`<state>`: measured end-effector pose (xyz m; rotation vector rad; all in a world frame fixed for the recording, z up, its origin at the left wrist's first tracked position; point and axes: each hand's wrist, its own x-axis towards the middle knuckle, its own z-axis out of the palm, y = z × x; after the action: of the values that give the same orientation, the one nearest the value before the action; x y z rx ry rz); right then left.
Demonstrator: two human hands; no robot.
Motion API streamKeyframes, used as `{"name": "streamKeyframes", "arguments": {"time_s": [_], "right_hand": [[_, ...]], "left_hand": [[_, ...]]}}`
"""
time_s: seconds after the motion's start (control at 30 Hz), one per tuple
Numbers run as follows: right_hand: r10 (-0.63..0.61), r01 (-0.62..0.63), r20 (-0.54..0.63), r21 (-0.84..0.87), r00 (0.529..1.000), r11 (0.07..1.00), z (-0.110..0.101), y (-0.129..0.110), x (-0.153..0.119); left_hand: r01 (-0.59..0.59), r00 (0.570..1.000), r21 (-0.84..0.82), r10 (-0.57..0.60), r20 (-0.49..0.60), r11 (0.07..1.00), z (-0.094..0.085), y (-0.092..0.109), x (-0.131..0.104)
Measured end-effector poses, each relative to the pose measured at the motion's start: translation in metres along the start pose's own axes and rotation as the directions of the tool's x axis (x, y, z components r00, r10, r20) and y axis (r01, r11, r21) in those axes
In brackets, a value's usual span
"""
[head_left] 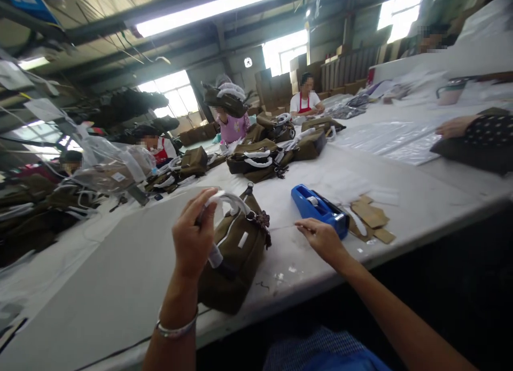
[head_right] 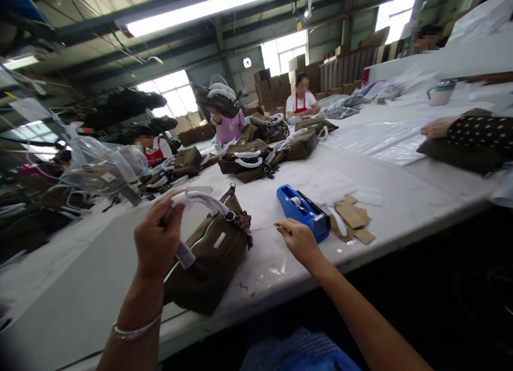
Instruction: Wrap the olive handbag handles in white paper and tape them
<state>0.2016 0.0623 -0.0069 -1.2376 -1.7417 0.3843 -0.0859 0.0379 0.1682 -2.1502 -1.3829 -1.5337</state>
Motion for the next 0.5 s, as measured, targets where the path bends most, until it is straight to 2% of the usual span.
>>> {"name": "streamKeyframes", "arguments": {"time_s": [0.07,0.13,0.2,0.27,0.37,0.43,0.5], "right_hand": [[0.003,0.001,0.057,-0.056,0.998,0.998,0.000,0.009,-0.011],[0.008,0.004,0.105,-0.112,0.994,0.994,0.004,0.015,-0.019],[0.019,0.005,0.144,-0.165,0.989,0.986,0.010,0.021,-0.025],[0.029,0.008,0.173,-0.209,0.985,0.978,0.017,0.025,-0.029],[0.045,0.001,0.176,-0.257,0.983,0.966,0.024,0.031,-0.032],[0.050,-0.005,0.158,-0.275,0.986,0.961,0.026,0.034,-0.032],[0.044,-0.004,0.136,-0.278,0.990,0.961,0.027,0.035,-0.032]], "left_hand": [[-0.066,0.984,-0.105,0.082,0.160,0.992,-0.002,-0.011,0.008],[-0.102,0.940,-0.161,0.148,0.307,0.982,-0.002,-0.025,0.011],[-0.116,0.931,-0.099,0.143,0.337,0.988,0.000,-0.037,0.009],[-0.122,0.957,0.056,0.103,0.270,0.991,0.003,-0.039,0.002],[-0.102,0.991,0.275,0.074,0.113,0.956,0.008,-0.026,-0.017],[-0.082,0.997,0.314,0.077,0.027,0.946,0.013,-0.013,-0.030],[-0.084,0.995,0.282,0.096,-0.030,0.956,0.017,-0.004,-0.042]]}}
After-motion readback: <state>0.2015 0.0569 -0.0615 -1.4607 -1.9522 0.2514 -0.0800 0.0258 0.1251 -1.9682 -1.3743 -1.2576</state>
